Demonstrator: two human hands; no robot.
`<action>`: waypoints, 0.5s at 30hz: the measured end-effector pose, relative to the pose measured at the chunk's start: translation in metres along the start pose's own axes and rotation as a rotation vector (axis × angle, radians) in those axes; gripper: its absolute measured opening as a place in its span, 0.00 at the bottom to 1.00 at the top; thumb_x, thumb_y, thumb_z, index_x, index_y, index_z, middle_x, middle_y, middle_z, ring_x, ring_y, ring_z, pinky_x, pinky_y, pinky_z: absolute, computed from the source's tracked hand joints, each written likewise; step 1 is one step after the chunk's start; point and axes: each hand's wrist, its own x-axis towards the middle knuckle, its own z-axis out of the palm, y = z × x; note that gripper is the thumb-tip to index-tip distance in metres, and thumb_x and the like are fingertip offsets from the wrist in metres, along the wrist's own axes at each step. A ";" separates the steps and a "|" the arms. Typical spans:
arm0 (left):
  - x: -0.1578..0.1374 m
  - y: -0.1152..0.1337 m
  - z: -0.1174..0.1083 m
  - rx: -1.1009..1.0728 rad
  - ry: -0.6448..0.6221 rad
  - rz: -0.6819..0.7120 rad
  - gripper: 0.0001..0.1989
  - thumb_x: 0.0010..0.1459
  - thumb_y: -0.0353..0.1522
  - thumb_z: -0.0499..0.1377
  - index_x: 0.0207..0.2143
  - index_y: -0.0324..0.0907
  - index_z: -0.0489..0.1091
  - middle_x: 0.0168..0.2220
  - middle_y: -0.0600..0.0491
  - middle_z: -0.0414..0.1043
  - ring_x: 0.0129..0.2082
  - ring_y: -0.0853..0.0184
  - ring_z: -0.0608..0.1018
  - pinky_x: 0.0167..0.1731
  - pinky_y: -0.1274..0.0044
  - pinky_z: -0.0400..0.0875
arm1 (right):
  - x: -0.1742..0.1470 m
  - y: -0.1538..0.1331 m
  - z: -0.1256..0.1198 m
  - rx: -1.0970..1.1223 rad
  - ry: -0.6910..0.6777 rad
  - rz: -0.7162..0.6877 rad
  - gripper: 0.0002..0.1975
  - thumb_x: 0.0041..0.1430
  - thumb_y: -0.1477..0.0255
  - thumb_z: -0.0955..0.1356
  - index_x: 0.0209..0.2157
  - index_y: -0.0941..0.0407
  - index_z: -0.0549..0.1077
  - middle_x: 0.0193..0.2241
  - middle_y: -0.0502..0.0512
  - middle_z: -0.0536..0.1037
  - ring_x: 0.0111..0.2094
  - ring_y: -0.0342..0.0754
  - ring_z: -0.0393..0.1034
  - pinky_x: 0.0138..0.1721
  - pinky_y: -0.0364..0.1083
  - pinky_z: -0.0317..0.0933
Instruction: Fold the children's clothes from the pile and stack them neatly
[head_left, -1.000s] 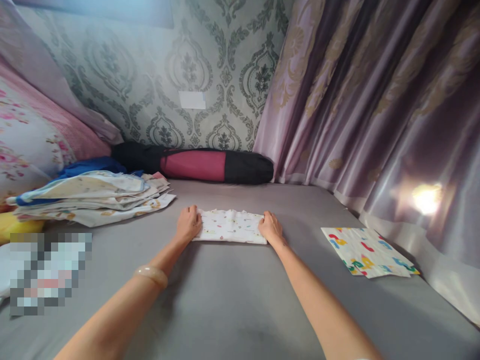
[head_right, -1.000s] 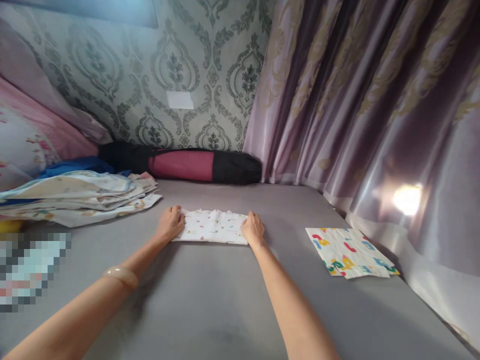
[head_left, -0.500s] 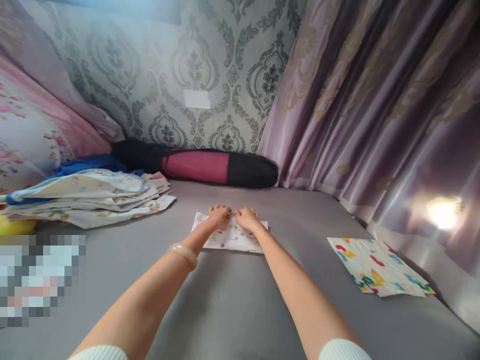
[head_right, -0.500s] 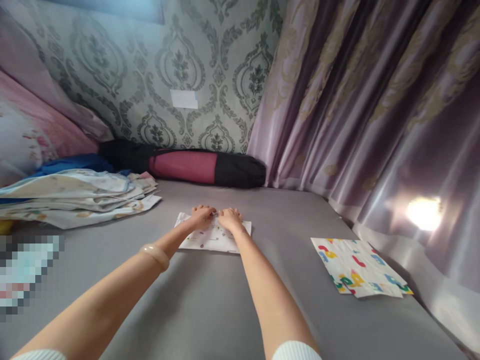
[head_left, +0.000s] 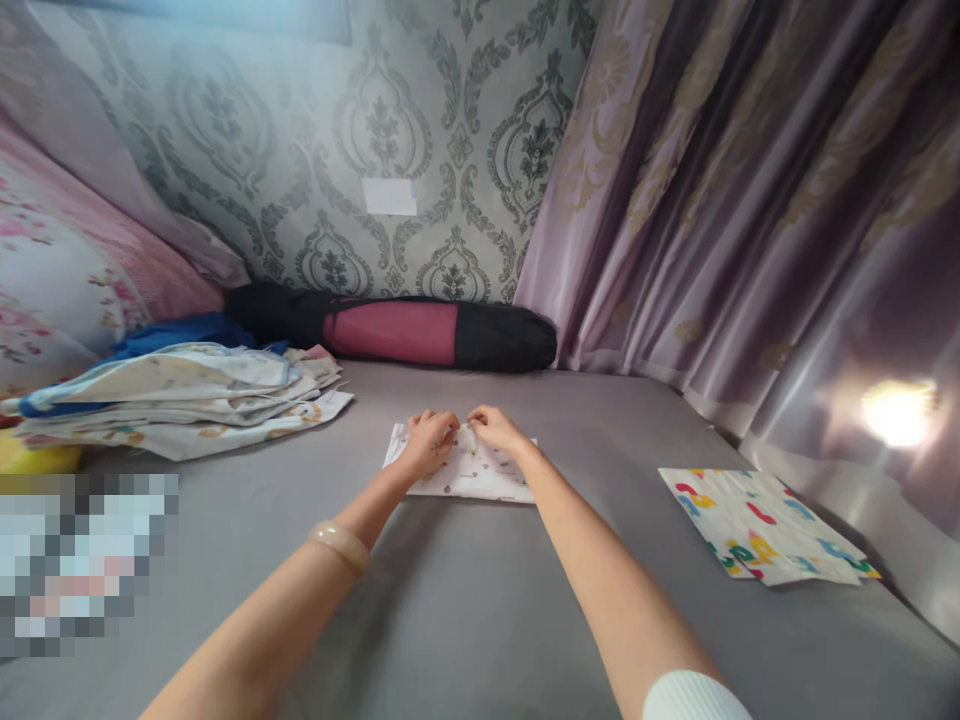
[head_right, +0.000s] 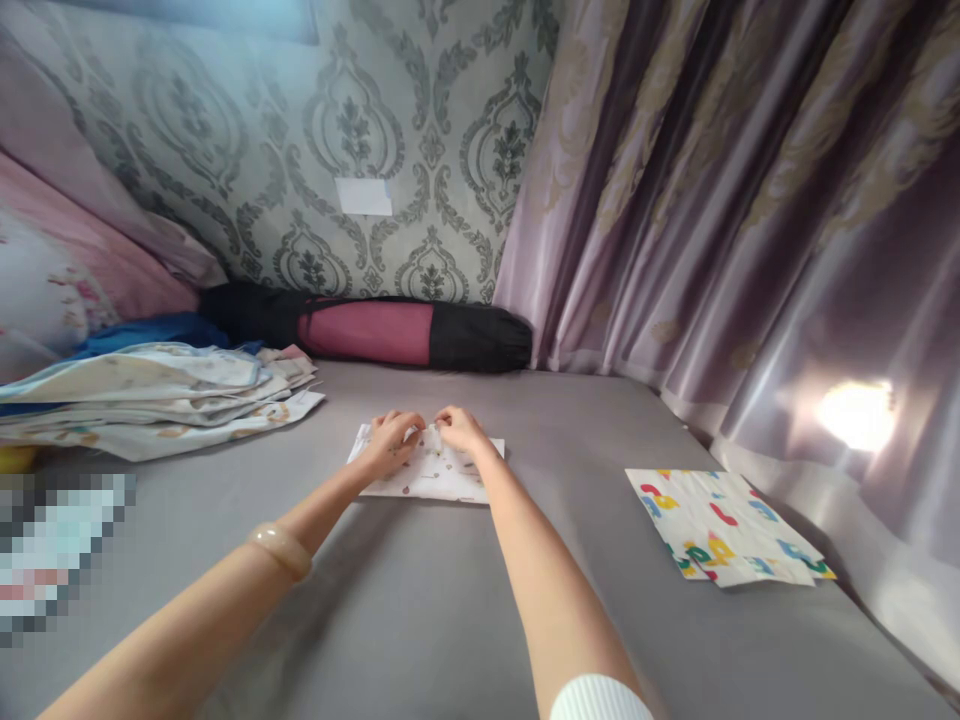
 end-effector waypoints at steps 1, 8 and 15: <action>-0.002 0.000 0.000 -0.004 0.014 0.020 0.09 0.58 0.28 0.50 0.39 0.46 0.68 0.39 0.52 0.75 0.44 0.61 0.71 0.46 0.68 0.57 | 0.001 0.000 0.000 0.015 0.000 -0.011 0.09 0.56 0.72 0.68 0.40 0.53 0.76 0.33 0.50 0.80 0.35 0.46 0.73 0.42 0.45 0.64; -0.004 0.005 -0.008 -0.066 0.078 0.096 0.10 0.62 0.29 0.48 0.39 0.46 0.67 0.39 0.53 0.75 0.44 0.62 0.71 0.48 0.67 0.56 | 0.005 -0.005 0.000 0.063 -0.009 -0.068 0.14 0.55 0.75 0.69 0.45 0.55 0.74 0.33 0.51 0.80 0.35 0.43 0.74 0.40 0.42 0.65; -0.007 0.010 -0.011 0.128 0.106 -0.091 0.15 0.62 0.31 0.49 0.51 0.44 0.64 0.49 0.45 0.69 0.48 0.57 0.70 0.45 0.66 0.58 | -0.025 -0.005 -0.002 -0.116 0.181 -0.015 0.16 0.62 0.77 0.62 0.50 0.54 0.71 0.49 0.58 0.75 0.53 0.50 0.66 0.56 0.53 0.52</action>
